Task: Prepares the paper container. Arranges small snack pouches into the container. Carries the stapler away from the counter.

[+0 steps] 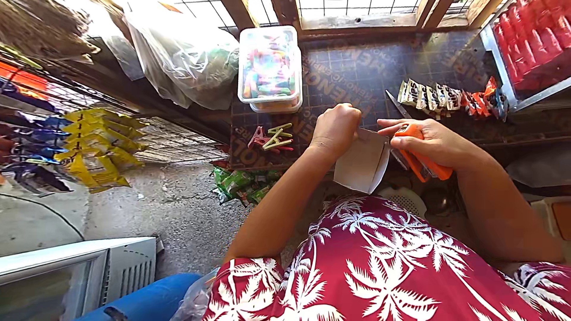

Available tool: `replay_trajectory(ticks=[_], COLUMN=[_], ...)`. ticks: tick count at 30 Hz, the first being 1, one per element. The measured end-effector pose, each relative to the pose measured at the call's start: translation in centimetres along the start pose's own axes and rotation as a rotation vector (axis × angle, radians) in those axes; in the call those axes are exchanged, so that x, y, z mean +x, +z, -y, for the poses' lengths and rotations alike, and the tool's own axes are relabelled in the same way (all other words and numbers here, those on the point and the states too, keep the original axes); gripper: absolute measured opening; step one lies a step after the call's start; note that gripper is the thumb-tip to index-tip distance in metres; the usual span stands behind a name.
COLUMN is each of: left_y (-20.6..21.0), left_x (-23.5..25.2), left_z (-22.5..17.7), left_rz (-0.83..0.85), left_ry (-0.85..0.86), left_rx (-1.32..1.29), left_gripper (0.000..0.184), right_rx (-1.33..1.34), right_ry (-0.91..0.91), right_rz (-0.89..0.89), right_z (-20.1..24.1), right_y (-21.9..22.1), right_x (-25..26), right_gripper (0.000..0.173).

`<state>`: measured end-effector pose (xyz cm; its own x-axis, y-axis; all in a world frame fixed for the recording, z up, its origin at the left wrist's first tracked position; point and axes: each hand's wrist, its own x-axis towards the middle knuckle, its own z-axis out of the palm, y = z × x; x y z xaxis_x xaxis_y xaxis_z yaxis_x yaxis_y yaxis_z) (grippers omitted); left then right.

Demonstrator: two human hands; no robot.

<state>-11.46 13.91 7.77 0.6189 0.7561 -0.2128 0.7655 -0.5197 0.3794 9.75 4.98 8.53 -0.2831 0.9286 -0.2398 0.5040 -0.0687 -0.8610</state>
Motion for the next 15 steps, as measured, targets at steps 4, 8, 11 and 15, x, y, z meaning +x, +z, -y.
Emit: replay_trajectory(ticks=[4,8,11,15], left_y=[0.0,-0.2,-0.1,0.9], left_x=[-0.2,-0.5,-0.7,-1.3], left_z=[-0.1,-0.6,-0.8,0.8], left_rz=[0.007,0.003,-0.018,-0.16], left_ry=[-0.03,-0.074,-0.055,0.028], left_rx=[-0.036,-0.072,-0.122,-0.291], left_gripper=[0.012,0.01,0.01,0.014], right_rx=[-0.306,-0.461,-0.487,-0.48], right_ry=[0.061,0.134,0.157,0.116], right_rz=[0.164,0.265,0.263,0.217], right_z=[2.9,4.8,5.0,4.6], right_y=[0.4,0.9,1.1,0.5], right_x=[1.2,2.6,3.5,3.8], right_gripper=[0.039,0.042,0.035,0.03])
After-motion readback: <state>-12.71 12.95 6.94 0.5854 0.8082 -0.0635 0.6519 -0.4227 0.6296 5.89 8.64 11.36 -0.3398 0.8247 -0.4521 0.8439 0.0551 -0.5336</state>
